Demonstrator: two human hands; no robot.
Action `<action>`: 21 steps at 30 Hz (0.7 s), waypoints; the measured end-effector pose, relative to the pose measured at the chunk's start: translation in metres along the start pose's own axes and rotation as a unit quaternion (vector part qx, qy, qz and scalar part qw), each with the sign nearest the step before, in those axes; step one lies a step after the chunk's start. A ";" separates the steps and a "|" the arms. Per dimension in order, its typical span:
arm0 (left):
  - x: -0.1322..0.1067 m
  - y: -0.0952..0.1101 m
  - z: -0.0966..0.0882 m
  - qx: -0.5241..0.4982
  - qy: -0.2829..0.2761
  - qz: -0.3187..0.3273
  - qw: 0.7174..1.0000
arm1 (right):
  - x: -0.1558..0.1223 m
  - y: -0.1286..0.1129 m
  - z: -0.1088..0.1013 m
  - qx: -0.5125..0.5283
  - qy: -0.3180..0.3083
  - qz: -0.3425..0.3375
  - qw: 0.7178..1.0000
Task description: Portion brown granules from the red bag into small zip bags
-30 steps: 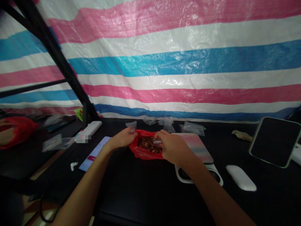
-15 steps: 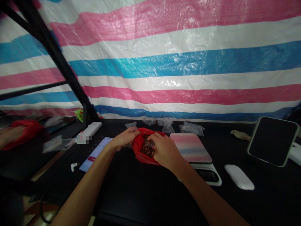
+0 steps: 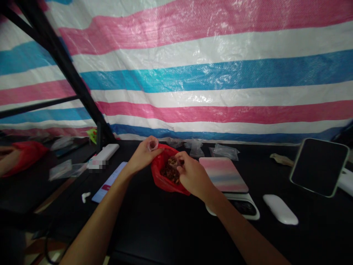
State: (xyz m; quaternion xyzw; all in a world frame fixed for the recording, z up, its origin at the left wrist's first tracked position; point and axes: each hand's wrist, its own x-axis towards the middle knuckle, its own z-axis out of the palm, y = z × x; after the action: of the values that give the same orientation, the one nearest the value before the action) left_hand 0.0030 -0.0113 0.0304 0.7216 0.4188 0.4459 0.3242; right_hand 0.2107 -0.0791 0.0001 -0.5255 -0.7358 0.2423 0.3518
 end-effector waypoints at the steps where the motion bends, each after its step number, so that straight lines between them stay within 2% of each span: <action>1: -0.001 0.001 0.000 0.032 -0.014 0.015 0.999 | 0.001 0.001 -0.001 0.025 0.007 -0.003 1.000; 4: -0.007 0.003 0.004 0.149 -0.052 0.042 0.987 | 0.005 0.002 -0.006 0.075 0.039 -0.022 0.996; 7: -0.011 0.007 0.012 0.194 -0.074 0.047 0.977 | 0.006 -0.001 -0.011 0.065 0.078 -0.050 0.994; 12: -0.015 0.014 0.024 0.186 -0.087 0.048 0.978 | 0.003 -0.012 -0.015 -0.031 0.116 -0.143 0.982; 16: -0.017 0.012 0.031 0.174 -0.086 0.042 0.980 | 0.000 -0.017 -0.015 -0.069 0.126 -0.217 0.965; 19: -0.017 0.009 0.034 0.153 -0.090 0.034 0.984 | 0.000 -0.016 -0.016 -0.065 0.112 -0.238 0.963; 21: -0.017 0.008 0.035 0.139 -0.094 0.045 0.985 | 0.000 -0.014 -0.017 -0.053 0.094 -0.225 0.968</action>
State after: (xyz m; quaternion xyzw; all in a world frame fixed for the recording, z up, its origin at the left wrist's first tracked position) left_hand 0.0329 -0.0338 0.0175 0.8165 0.4118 0.3273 0.2380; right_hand 0.2155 -0.0834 0.0209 -0.3847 -0.8106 0.0668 0.4364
